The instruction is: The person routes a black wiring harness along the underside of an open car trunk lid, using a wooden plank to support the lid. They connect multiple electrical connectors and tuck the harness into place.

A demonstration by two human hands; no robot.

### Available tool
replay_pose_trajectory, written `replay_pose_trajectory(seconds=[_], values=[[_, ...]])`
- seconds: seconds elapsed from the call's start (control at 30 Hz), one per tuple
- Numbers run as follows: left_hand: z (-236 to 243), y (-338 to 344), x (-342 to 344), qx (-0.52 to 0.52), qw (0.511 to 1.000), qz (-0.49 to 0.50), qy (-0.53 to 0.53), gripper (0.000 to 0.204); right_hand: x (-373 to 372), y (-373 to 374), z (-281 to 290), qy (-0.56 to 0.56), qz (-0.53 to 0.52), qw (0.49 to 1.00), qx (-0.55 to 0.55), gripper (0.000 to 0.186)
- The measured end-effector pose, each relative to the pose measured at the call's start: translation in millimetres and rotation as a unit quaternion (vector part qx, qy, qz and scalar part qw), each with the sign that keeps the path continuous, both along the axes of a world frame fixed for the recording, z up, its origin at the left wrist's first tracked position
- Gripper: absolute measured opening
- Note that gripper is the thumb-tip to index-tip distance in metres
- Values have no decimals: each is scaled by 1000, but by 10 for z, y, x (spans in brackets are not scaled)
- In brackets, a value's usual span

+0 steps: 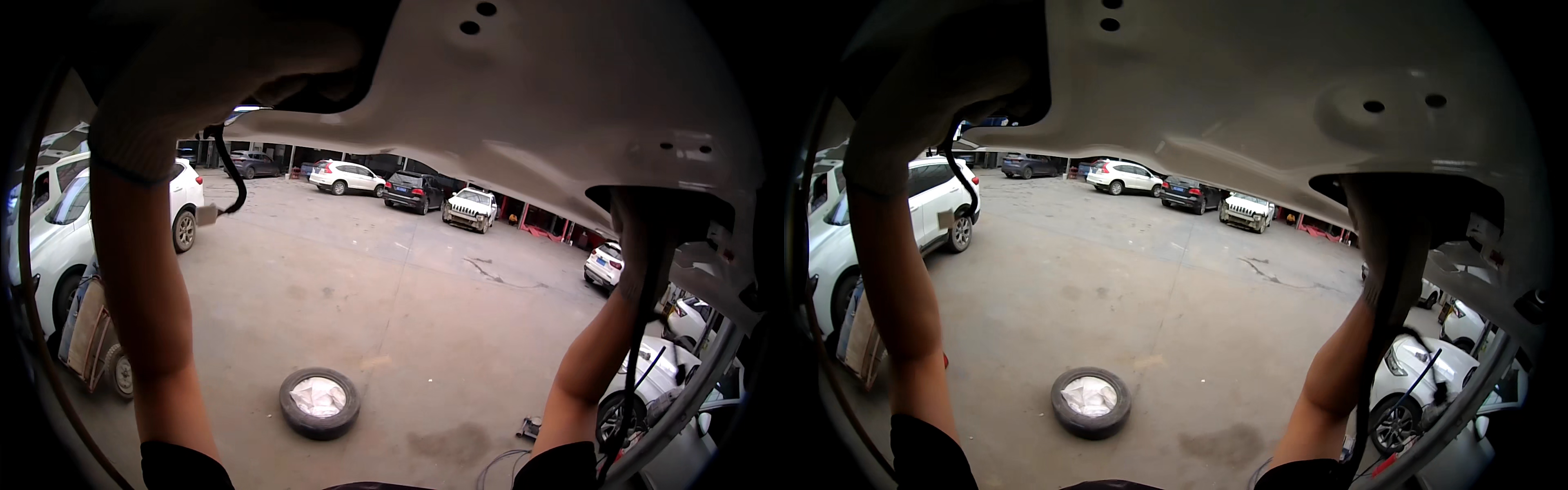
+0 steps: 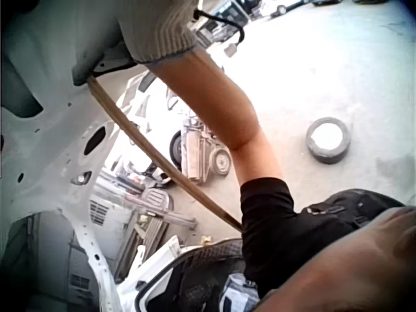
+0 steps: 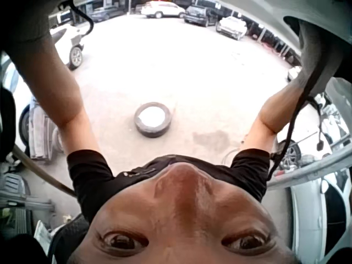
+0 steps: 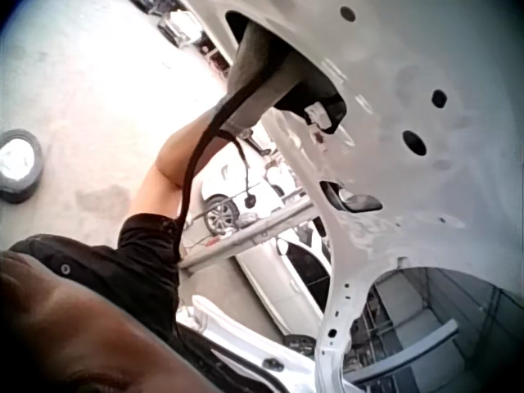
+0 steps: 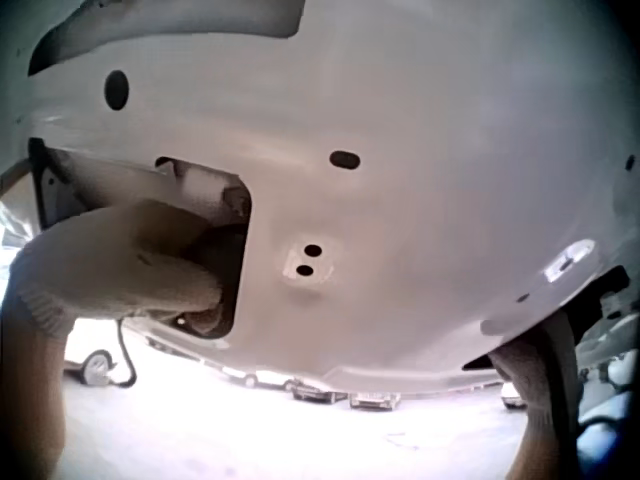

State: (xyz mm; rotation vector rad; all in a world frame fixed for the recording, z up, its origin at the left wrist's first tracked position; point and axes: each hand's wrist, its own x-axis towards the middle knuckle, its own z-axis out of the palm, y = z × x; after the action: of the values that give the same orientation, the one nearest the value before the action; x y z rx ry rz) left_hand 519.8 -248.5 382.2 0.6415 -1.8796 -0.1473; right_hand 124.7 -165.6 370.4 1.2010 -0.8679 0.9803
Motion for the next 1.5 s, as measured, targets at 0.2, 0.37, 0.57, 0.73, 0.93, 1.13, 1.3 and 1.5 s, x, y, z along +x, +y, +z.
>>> replay_pose_trajectory(seconds=[0.2,0.37,0.57,0.73,0.93,1.13,1.3,1.5], values=[[-104,-308,-332,-168,962,-107,187,28,-101,-17,90,-200,324,879,288,37],[-98,-390,-447,-246,905,-183,295,14,-316,-259,236,-264,436,827,236,26],[-421,-635,4,-261,934,-48,240,11,-612,18,8,-35,467,793,390,57],[-601,-1135,271,-536,728,422,67,34,-246,317,-441,128,-6,990,60,77],[-881,-1227,252,-485,796,343,120,31,286,-83,-1115,105,532,840,-19,93],[-1013,-1418,303,-307,889,-11,341,35,167,-345,-805,-141,213,962,-98,38],[-1143,-1474,418,-193,802,-372,426,40,149,-98,-428,11,-194,955,-225,39],[-1439,-1448,293,-181,810,-383,405,41,96,-62,-226,-13,-152,984,-95,33]])
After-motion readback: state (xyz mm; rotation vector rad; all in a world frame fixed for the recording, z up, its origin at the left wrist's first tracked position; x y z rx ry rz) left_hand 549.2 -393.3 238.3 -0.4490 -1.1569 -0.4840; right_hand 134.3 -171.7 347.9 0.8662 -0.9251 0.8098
